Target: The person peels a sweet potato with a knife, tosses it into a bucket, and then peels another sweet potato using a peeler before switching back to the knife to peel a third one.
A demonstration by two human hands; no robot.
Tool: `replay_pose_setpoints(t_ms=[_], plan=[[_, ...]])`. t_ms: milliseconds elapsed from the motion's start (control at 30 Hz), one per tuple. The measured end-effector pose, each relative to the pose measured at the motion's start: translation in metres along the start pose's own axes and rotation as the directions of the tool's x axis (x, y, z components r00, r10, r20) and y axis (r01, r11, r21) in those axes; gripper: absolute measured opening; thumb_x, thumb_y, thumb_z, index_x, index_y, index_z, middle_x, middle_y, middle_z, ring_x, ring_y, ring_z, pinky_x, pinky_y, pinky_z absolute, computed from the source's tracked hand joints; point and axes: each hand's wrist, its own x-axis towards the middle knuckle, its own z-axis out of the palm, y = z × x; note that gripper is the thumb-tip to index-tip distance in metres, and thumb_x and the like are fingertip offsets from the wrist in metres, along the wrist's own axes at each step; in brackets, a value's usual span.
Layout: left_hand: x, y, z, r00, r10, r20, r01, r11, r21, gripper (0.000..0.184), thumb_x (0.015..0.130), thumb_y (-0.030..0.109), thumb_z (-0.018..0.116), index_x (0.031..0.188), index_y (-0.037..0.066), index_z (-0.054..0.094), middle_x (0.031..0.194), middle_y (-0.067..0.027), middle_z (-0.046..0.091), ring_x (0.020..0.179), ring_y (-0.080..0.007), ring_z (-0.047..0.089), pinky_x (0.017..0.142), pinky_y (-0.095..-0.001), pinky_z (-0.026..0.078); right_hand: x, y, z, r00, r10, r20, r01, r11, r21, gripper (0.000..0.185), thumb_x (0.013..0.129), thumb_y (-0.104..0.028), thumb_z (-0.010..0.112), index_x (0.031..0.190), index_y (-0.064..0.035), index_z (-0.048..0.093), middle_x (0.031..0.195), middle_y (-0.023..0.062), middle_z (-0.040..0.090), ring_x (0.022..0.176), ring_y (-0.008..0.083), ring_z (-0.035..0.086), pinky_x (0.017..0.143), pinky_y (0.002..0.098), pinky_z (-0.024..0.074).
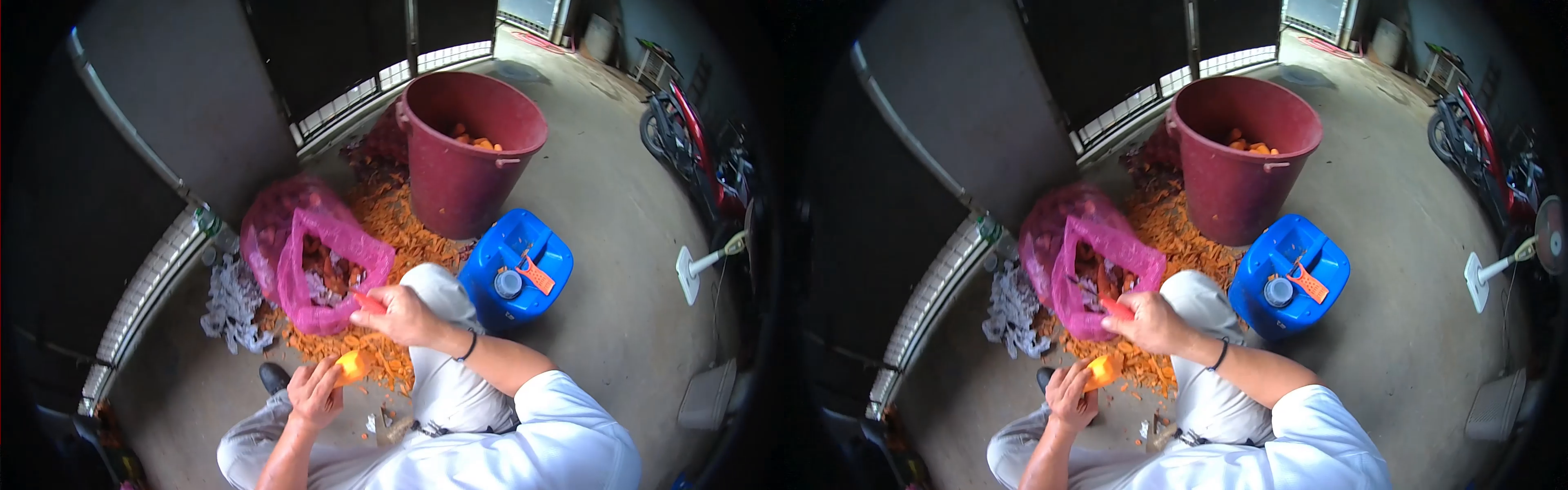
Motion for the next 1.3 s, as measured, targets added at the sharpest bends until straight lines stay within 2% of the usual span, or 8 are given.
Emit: replay_pose_setpoints(t_ms=[67, 333, 667, 767, 867, 1000, 1067, 1300], plan=[[0.005, -0.009, 0.007, 0.977, -0.211, -0.040, 0.210, 0.977, -0.027, 0.055, 0.065, -0.012, 0.070, 0.119, 0.000, 0.067, 0.113, -0.0230, 0.074, 0.079, -0.0341, 0.071, 0.068, -0.0363, 0.054, 0.012, 0.018, 0.022, 0.986, -0.162, 0.036, 0.138, 0.922, 0.361, 0.039, 0.089, -0.036, 0.081, 0.097, 0.0015, 0.073, 0.079, 0.0173, 0.070, 0.075, 0.0205, 0.071, 0.070, 0.0371, 0.0537], [0.021, -0.049, 0.021, 0.794, -0.596, -0.118, 0.529, 0.774, -0.349, 0.049, 0.084, 0.000, 0.082, 0.130, -0.007, 0.066, 0.114, -0.0143, 0.074, 0.104, -0.0196, 0.070, 0.091, -0.0316, 0.055, 0.066, -0.030, 0.002, 0.909, -0.258, 0.328, 0.218, 0.964, 0.153, 0.038, 0.090, -0.035, 0.077, 0.102, 0.0014, 0.073, 0.078, 0.0225, 0.071, 0.074, 0.0356, 0.072, 0.070, 0.0423, 0.0540], [0.092, -0.063, 0.068, 0.620, -0.783, -0.057, 0.592, 0.514, -0.621, 0.020, 0.099, 0.015, 0.074, 0.108, -0.003, 0.076, 0.088, -0.0048, 0.075, 0.070, -0.0073, 0.063, 0.064, -0.0225, 0.046, 0.053, 0.026, -0.087, 0.931, -0.329, -0.156, 0.361, 0.892, 0.273, 0.029, 0.096, -0.024, 0.075, 0.116, -0.0026, 0.073, 0.082, 0.0124, 0.073, 0.079, 0.0135, 0.071, 0.072, 0.0322, 0.0557], [0.110, -0.062, 0.059, 0.597, -0.801, -0.044, 0.643, 0.511, -0.570, 0.014, 0.099, 0.012, 0.072, 0.099, -0.001, 0.075, 0.081, -0.0045, 0.073, 0.064, -0.0063, 0.061, 0.058, -0.0214, 0.044, 0.059, 0.057, -0.155, 0.665, -0.335, -0.668, 0.596, 0.777, 0.204, 0.037, 0.093, -0.028, 0.081, 0.119, -0.0037, 0.070, 0.096, 0.0074, 0.075, 0.088, 0.0138, 0.069, 0.073, 0.0322, 0.0561], [0.090, -0.080, 0.031, 0.596, -0.803, -0.001, 0.649, 0.483, -0.588, 0.011, 0.098, 0.009, 0.072, 0.102, -0.001, 0.072, 0.088, -0.0087, 0.077, 0.061, -0.0090, 0.066, 0.053, -0.0214, 0.047, 0.052, 0.074, -0.259, 0.412, -0.256, -0.875, 0.220, 0.959, -0.177, 0.042, 0.088, -0.038, 0.084, 0.111, -0.0038, 0.075, 0.080, 0.0125, 0.072, 0.070, 0.0195, 0.068, 0.064, 0.0374, 0.0531], [0.090, -0.064, 0.002, 0.527, -0.850, -0.011, 0.668, 0.422, -0.613, 0.011, 0.098, 0.009, 0.071, 0.104, -0.001, 0.071, 0.090, -0.0109, 0.076, 0.058, -0.0099, 0.064, 0.050, -0.0227, 0.047, 0.102, 0.144, -0.364, 0.363, -0.025, -0.931, 0.020, 1.000, -0.019, 0.033, 0.093, -0.039, 0.077, 0.107, -0.0096, 0.077, 0.081, 0.0150, 0.074, 0.075, 0.0257, 0.074, 0.066, 0.0413, 0.0547], [0.093, -0.052, -0.005, 0.554, -0.833, -0.011, 0.614, 0.417, -0.670, 0.012, 0.098, 0.009, 0.071, 0.106, -0.001, 0.070, 0.091, -0.0119, 0.076, 0.056, -0.0103, 0.062, 0.051, -0.0239, 0.048, 0.115, 0.163, -0.387, 0.354, -0.240, -0.904, -0.080, 0.955, -0.285, 0.030, 0.097, -0.029, 0.074, 0.117, -0.0055, 0.074, 0.085, 0.0105, 0.078, 0.071, 0.0195, 0.076, 0.070, 0.0334, 0.0593], [0.154, 0.038, -0.006, 0.704, -0.709, 0.044, 0.431, 0.378, -0.819, 0.025, 0.096, 0.012, 0.074, 0.117, 0.001, 0.067, 0.097, -0.0157, 0.074, 0.067, -0.0159, 0.066, 0.055, -0.0273, 0.052, 0.053, 0.157, -0.326, 0.432, -0.095, -0.897, 0.200, 0.980, -0.007, 0.019, 0.099, -0.025, 0.073, 0.103, -0.0056, 0.074, 0.075, 0.0052, 0.072, 0.066, 0.0134, 0.070, 0.064, 0.0305, 0.0548]])
